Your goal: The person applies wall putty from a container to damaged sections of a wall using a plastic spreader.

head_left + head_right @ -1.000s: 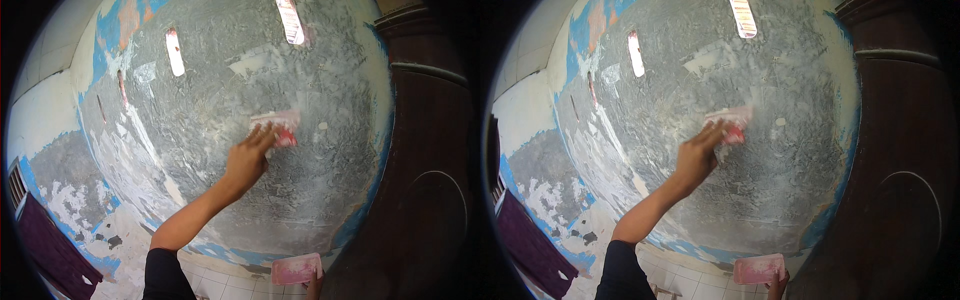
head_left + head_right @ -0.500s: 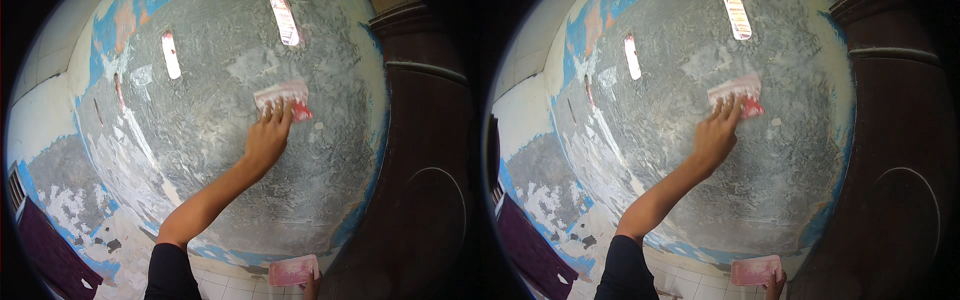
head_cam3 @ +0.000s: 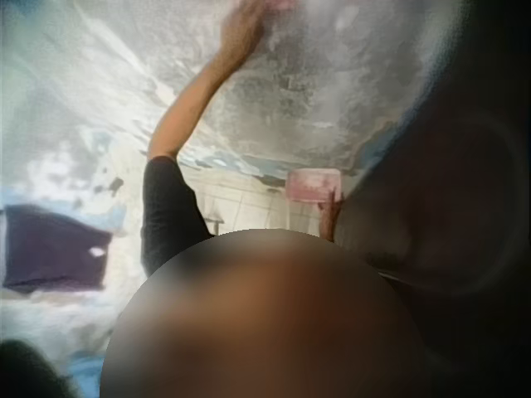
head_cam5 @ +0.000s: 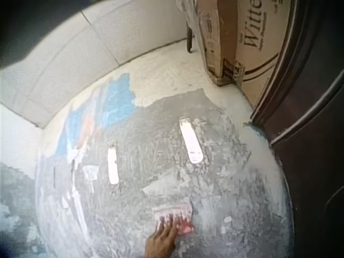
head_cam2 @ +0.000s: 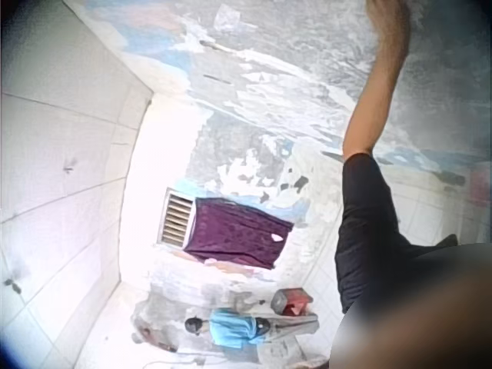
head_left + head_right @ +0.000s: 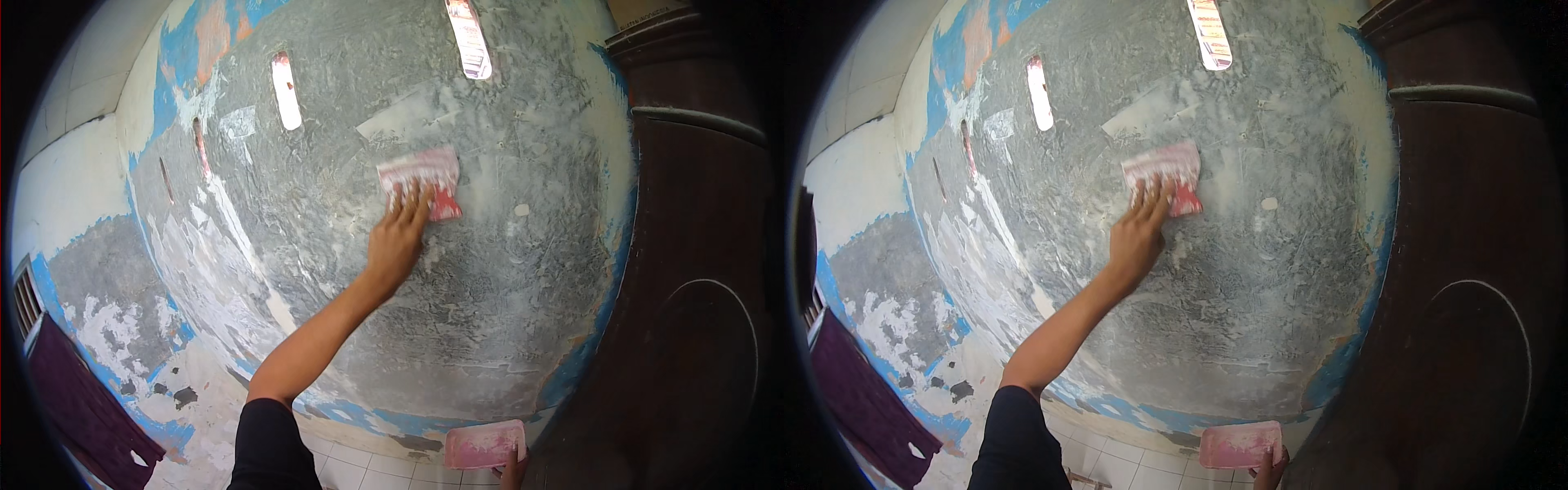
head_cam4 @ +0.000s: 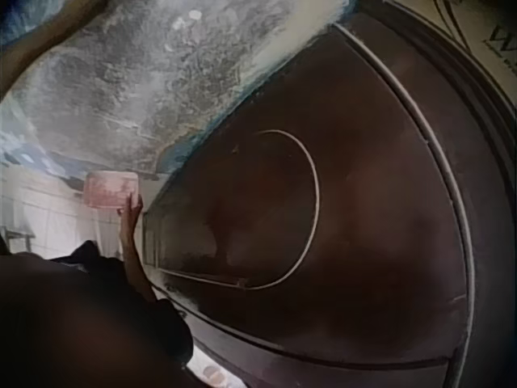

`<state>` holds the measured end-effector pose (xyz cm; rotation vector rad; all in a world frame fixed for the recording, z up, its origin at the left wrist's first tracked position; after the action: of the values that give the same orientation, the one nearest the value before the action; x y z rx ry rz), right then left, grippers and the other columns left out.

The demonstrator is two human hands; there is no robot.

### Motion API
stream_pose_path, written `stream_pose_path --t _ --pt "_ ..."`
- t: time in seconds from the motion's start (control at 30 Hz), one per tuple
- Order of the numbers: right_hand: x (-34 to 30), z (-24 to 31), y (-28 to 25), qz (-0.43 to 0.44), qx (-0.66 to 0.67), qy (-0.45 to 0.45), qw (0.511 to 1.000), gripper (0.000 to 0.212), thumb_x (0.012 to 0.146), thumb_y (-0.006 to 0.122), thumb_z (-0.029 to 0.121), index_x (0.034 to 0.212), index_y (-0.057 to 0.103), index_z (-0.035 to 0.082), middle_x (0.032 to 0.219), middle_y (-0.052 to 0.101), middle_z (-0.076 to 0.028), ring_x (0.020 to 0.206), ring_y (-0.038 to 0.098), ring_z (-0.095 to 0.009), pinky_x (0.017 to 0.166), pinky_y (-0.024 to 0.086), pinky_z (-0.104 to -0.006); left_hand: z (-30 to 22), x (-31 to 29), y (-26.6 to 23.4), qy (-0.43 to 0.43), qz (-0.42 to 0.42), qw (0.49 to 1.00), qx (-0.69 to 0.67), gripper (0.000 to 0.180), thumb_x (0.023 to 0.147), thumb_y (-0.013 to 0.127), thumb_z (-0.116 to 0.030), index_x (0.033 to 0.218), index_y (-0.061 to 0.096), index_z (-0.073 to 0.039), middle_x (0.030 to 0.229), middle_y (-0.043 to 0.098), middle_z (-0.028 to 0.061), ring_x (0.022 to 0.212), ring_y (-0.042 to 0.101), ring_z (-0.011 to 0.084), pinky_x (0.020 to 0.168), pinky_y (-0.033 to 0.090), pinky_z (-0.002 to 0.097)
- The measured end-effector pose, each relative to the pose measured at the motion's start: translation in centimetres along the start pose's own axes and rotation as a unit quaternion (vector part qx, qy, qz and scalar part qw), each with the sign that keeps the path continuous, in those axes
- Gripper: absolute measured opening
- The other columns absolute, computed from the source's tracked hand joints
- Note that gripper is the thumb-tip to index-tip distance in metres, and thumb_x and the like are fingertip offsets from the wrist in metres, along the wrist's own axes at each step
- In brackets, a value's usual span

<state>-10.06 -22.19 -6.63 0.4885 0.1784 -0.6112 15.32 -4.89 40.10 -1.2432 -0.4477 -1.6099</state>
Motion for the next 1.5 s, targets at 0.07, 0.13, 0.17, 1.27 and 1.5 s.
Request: stream_pose_path --t 0.07,0.13,0.17,1.27,1.5 --pt "0.3 -0.4 -0.4 -0.006 0.008 0.001 1.0 0.079 0.098 0.064 0.043 0.157 0.025 0.009 0.15 0.04 -0.013 0.13 0.05 -0.031 0.095 0.052 -0.0456 -1.8 -0.5 -2.0 -0.004 0.001 1.0 -0.022 0.082 0.07 0.054 0.016 0.145 0.05 -0.016 0.145 0.053 0.0163 0.132 0.053 0.0351 0.084 0.061 0.0391" --pt "0.9 -1.1 -0.9 -0.01 0.015 0.0 1.0 0.078 0.098 0.064 0.043 0.157 0.025 0.009 0.151 0.04 -0.012 0.13 0.049 -0.03 0.094 0.051 -0.0448 -2.5 0.0 -4.0 -0.045 0.056 0.992 -0.108 0.077 0.07 0.054 0.015 0.139 0.057 -0.019 0.137 0.06 0.0161 0.125 0.06 0.0314 0.083 0.061 0.039" --pt "1.2 -1.5 -0.9 -0.001 0.015 -0.003 1.0 0.078 0.098 0.064 0.043 0.157 0.024 0.01 0.151 0.039 -0.012 0.13 0.049 -0.03 0.094 0.051 -0.0439 -1.6 0.6 -5.3 -0.053 -0.012 0.991 -0.12 0.069 0.072 0.052 0.014 0.132 0.064 -0.02 0.124 0.068 0.0158 0.105 0.071 0.0307 0.078 0.061 0.0401" --pt "1.4 -3.5 -0.8 -0.032 -0.05 0.014 0.998 0.064 0.101 0.058 0.038 0.15 0.026 0.011 0.14 0.045 -0.013 0.118 0.056 -0.027 0.084 0.056 -0.0446 -7.7 -2.4 -1.2 0.041 0.052 0.997 -0.049 0.08 0.077 0.057 0.01 0.152 0.039 -0.008 0.148 0.049 0.0215 0.13 0.053 0.0418 0.088 0.06 0.0422" --pt "-0.2 -2.9 -1.6 0.007 -0.007 -0.029 1.0 0.077 0.097 0.065 0.046 0.153 0.03 0.007 0.146 0.043 -0.013 0.124 0.055 -0.03 0.092 0.053 -0.0452 0.7 6.2 -6.1 -0.169 -0.053 0.984 -0.008 0.072 0.073 0.056 0.008 0.143 0.05 -0.008 0.141 0.055 0.022 0.094 0.072 0.0388 0.066 0.059 0.0431"
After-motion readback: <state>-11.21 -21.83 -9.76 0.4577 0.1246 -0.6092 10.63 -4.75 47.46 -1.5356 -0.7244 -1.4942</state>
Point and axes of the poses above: each hand's wrist, its own x-axis towards the middle knuckle, its own y-axis out of the palm, z = x × y, the point moved 5 cm from there along x, towards the middle knuckle
